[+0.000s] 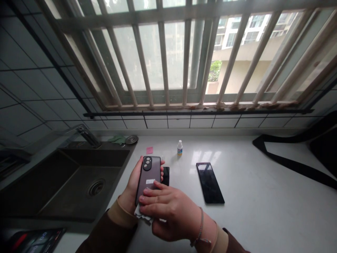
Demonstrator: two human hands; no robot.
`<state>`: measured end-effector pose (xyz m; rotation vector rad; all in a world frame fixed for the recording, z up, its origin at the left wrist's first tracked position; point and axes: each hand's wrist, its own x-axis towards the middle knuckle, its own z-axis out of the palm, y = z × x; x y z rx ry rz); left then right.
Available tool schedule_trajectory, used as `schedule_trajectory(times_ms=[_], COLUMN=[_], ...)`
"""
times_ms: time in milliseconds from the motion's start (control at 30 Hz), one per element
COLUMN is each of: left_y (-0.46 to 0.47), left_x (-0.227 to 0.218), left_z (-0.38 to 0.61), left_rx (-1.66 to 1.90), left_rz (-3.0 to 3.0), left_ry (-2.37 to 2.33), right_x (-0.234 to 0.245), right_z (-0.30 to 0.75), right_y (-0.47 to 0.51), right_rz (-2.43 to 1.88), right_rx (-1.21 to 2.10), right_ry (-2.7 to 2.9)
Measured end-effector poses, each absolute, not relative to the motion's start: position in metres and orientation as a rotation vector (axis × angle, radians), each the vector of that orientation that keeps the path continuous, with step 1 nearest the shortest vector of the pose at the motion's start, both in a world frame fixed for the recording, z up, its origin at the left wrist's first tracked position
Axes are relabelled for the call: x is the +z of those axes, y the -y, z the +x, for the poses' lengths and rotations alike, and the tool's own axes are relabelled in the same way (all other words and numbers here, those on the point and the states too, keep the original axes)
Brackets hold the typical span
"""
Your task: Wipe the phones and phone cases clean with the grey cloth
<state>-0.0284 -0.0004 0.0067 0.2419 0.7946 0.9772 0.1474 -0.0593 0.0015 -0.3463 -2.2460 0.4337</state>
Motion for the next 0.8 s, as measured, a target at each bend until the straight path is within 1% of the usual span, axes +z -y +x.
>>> schedule_trajectory(times_ms=[133,233,400,467,633,800], left_y=[-0.008,-0.014,-0.016,-0.015,-0.012,-0.011], left_x=[0.008,0.004,0.002,0.003,0.004,0.002], left_z=[-0.039,-0.044,-0.043,-0.041,-0.036,-0.033], left_rx=[1.049,1.124,1.174,1.144,1.095,1.087], left_rz=[0.274,0.273,0.228,0.224,0.287,0.338], left_ry=[-0.805,-0.804,-0.799,-0.783,-0.806,-0.828], right_x=[0.001,0.003,0.001,-0.005,-0.025,-0.038], right_z=[0.148,0.150,0.156,0.163,0.195,0.220], right_y=[0.061,0.063,0.054,0.043,0.007,-0.015], right_rz=[-0.351,-0.457,-0.889,-1.102,-1.578,-1.734], right_rx=[0.366,0.449,0.847,0.928,0.967,0.905], right_ry=[2.206,2.127,1.873,1.690,1.290,1.292])
